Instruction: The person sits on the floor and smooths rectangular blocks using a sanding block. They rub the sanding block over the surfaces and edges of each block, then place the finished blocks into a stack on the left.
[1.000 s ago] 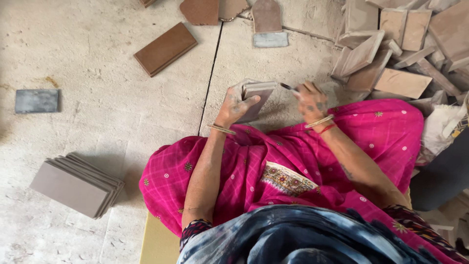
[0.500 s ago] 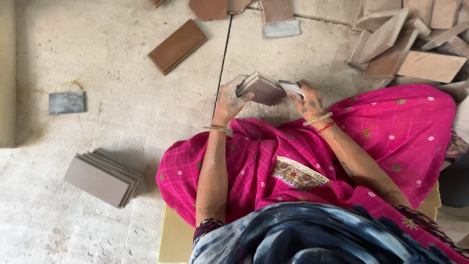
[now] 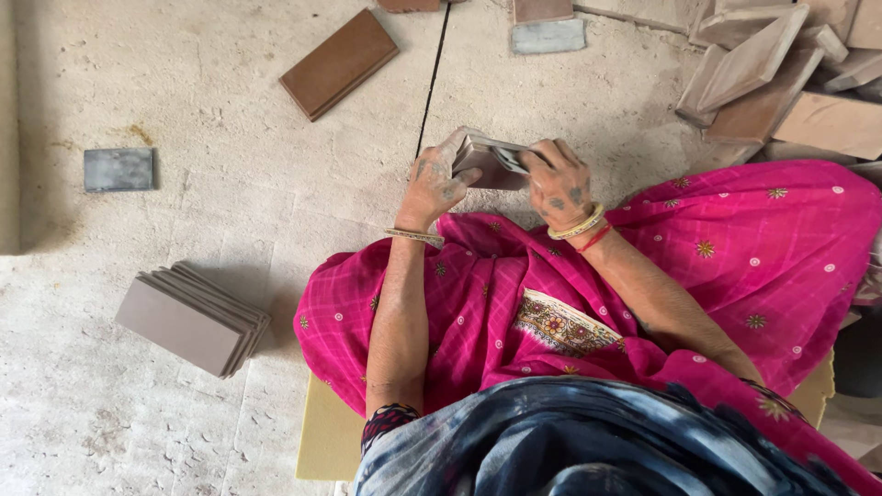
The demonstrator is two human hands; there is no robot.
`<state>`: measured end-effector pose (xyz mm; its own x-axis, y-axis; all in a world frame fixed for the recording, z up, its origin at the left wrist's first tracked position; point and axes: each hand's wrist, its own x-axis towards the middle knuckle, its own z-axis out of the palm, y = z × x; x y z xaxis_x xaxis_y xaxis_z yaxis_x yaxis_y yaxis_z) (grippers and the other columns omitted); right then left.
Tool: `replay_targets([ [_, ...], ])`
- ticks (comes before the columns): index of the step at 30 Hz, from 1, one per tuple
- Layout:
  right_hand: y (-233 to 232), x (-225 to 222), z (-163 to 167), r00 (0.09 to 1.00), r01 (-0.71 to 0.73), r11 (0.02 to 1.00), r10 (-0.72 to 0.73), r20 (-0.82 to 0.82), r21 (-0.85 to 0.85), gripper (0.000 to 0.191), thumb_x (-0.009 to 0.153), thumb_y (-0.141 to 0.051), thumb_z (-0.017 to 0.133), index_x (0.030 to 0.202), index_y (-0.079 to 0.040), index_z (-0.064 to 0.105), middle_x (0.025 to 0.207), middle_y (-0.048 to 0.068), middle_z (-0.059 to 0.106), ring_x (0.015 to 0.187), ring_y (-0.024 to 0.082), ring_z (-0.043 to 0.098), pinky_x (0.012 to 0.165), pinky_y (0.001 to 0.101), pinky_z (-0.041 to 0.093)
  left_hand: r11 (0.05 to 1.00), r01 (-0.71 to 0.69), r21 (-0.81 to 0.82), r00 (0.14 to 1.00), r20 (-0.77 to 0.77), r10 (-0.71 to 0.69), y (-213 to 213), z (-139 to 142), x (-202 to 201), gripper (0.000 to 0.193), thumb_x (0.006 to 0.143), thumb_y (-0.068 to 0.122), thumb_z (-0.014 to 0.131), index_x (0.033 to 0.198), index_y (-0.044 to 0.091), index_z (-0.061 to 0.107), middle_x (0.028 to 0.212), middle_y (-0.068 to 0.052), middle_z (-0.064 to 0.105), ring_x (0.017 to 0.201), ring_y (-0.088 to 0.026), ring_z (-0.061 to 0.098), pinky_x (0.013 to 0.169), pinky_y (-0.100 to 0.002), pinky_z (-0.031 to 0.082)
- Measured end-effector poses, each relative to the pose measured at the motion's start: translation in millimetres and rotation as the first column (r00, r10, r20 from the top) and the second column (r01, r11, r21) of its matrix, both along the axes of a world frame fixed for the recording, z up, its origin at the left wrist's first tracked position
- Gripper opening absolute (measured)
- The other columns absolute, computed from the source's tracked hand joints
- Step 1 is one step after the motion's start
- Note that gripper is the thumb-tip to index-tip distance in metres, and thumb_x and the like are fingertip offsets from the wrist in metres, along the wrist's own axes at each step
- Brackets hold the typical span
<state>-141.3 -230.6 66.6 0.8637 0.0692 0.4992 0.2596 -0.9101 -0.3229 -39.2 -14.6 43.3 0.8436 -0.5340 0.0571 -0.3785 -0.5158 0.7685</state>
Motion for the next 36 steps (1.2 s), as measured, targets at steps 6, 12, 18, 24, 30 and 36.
replay_targets([
  [6, 4.2, 5.0, 19.4, 0.999, -0.023, 1.0, 0.022, 0.029, 0.021, 0.027, 0.081, 0.005, 0.066, 0.105, -0.005, 0.072, 0.097, 0.005, 0.063, 0.09, 0.024, 0.065, 0.071, 0.0361, 0.057, 0.999, 0.038, -0.033, 0.997, 0.062, -0.035, -0.1, 19.8, -2.9, 0.067, 0.079, 0.019, 0.086, 0.14, 0.009, 0.058, 0.103, -0.017, 0.075, 0.096, -0.037, 0.069, 0.09, -0.046, 0.053],
  [12, 5.7, 12.4, 14.7, 0.996, -0.08, 0.994, 0.077, 0.045, 0.071, 0.024, 0.08, 0.005, 0.063, 0.101, -0.005, 0.07, 0.093, 0.005, 0.06, 0.085, 0.025, 0.062, 0.069, 0.0372, 0.056, 0.974, 0.126, -0.187, 0.987, -0.071, -0.141, -0.1, 55.6, -6.7, 0.043, 0.084, 0.006, 0.077, 0.124, 0.012, 0.064, 0.096, -0.012, 0.076, 0.091, -0.031, 0.076, 0.081, -0.041, 0.059],
  [18, 16.7, 24.1, -13.2, 0.991, -0.112, 0.991, 0.105, 0.087, 0.08, 0.015, 0.082, 0.003, 0.065, 0.095, -0.003, 0.066, 0.089, 0.008, 0.056, 0.08, 0.027, 0.058, 0.064, 0.0381, 0.051, 0.939, 0.126, -0.319, 0.977, -0.126, -0.174, -0.1, 56.9, -11.3, 0.038, 0.085, 0.0, 0.072, 0.119, 0.013, 0.059, 0.099, -0.008, 0.078, 0.098, -0.024, 0.079, 0.083, -0.038, 0.061],
  [24, -23.9, 7.1, -15.3, 1.0, -0.028, 0.999, 0.029, -0.004, 0.016, 0.022, 0.079, 0.006, 0.062, 0.098, -0.003, 0.067, 0.092, 0.009, 0.053, 0.088, 0.028, 0.058, 0.07, 0.039, 0.052, 0.987, 0.024, -0.161, 0.999, -0.038, -0.031, -1.5, 28.3, 6.4, 0.059, 0.08, 0.011, 0.083, 0.131, 0.005, 0.053, 0.102, -0.019, 0.073, 0.098, -0.034, 0.071, 0.084, -0.043, 0.056],
  [30, 6.8, 19.2, -9.8, 0.998, -0.027, 0.999, 0.026, 0.052, 0.019, 0.007, 0.087, 0.002, 0.065, 0.087, -0.004, 0.063, 0.086, 0.007, 0.052, 0.082, 0.023, 0.057, 0.063, 0.0358, 0.051, 0.996, 0.077, 0.054, 0.971, -0.232, -0.062, -1.9, 9.5, 3.9, 0.043, 0.09, 0.012, 0.077, 0.13, 0.011, 0.061, 0.086, -0.017, 0.069, 0.083, -0.03, 0.069, 0.081, -0.042, 0.056],
  [36, 33.6, 39.4, -19.5, 0.989, -0.095, 0.991, 0.104, 0.107, -0.092, 0.006, 0.094, -0.008, 0.066, 0.089, -0.007, 0.064, 0.087, 0.005, 0.053, 0.082, 0.02, 0.057, 0.067, 0.0337, 0.053, 0.908, 0.106, -0.406, 0.979, -0.12, -0.167, 11.8, -1.1, 1.8, 0.051, 0.077, -0.008, 0.058, 0.124, 0.01, 0.059, 0.094, -0.009, 0.071, 0.093, -0.023, 0.075, 0.087, -0.036, 0.061],
])
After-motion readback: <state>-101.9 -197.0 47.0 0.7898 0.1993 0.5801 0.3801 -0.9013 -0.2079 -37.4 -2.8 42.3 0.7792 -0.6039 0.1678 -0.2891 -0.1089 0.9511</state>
